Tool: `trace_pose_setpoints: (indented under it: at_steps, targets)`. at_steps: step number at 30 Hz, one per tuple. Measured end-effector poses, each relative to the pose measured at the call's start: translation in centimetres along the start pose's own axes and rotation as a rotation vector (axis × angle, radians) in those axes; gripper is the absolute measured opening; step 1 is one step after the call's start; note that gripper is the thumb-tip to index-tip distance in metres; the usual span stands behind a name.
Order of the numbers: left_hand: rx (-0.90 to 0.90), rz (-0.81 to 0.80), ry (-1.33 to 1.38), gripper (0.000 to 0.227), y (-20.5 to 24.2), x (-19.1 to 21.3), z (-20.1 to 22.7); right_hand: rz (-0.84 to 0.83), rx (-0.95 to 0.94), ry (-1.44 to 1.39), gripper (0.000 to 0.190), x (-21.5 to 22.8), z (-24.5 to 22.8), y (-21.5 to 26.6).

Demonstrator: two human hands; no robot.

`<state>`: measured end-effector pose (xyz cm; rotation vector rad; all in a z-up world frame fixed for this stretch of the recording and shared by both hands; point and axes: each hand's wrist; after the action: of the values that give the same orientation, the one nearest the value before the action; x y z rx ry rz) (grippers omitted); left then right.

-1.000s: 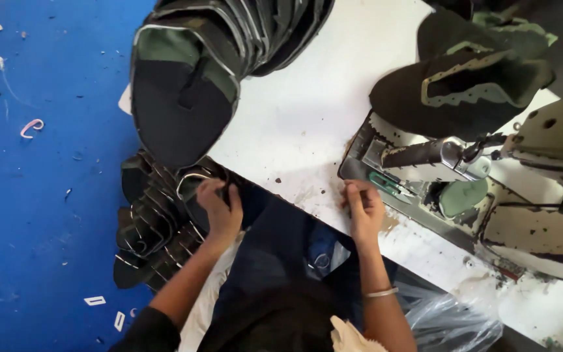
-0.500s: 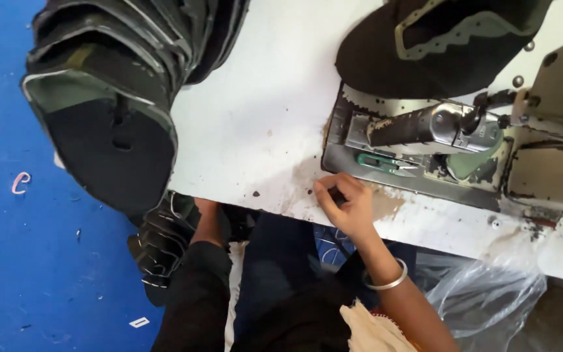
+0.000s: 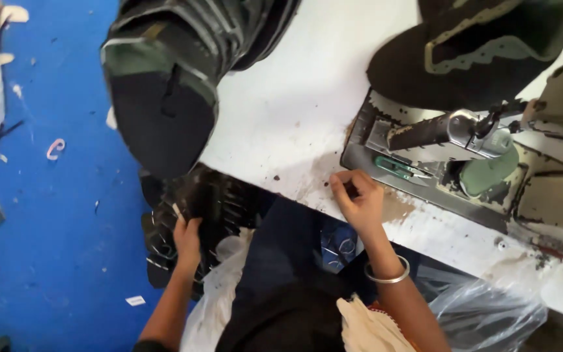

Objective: The person operates a sewing machine to stitch a green trim onto black shoe parts. They repeatedly pick up a shoe part from a stack, guide it under the needle, and then place the finished item on the table.

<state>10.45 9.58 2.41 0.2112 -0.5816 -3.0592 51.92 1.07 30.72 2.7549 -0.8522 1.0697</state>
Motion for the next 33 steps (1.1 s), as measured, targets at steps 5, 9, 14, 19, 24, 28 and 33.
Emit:
trace_pose_setpoints:
  at_steps: [5, 9, 14, 19, 24, 28, 33]
  targets:
    - [-0.138, 0.185, 0.055, 0.03, 11.1, -1.8, 12.7, 0.061, 0.053, 0.05, 0.017, 0.3, -0.4, 0.4]
    - [-0.416, 0.254, -0.051, 0.041, 13.8, -4.1, 17.5, 0.034, 0.007, 0.001, 0.018, 0.2, -0.5, 1.3]
    - [-0.752, 0.244, -0.688, 0.059, 9.3, -5.3, 18.3, 0.073, 0.051, 0.068, 0.017, 0.6, -0.2, 1.4]
    - [-1.029, 0.089, -0.824, 0.048, 1.8, -14.6, 25.5, 0.119, 0.063, 0.018, 0.016, 0.2, 1.6, 3.3]
    - [-1.108, -0.099, -0.849, 0.038, -3.2, -20.8, 25.5, 0.08, -0.053, 0.012, 0.017, 1.8, 3.7, 6.5]
    - [-0.992, -0.183, -0.89, 0.048, -6.0, -23.1, 23.4, -0.053, -0.325, -0.364, 0.017, 5.6, 5.3, 10.8]
    - [-1.028, -0.34, -0.776, 0.07, -7.2, -24.9, 25.6, 0.124, -0.321, -0.281, 0.016, 11.0, 10.2, 16.5]
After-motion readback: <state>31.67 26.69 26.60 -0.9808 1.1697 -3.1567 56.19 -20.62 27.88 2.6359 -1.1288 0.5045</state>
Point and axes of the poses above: each hand's wrist, its own y-axis away from the middle knuckle, its own x-axis out of the back of the hand, z = x × y, and after that the axes turned 12 degrees about y, right-handed
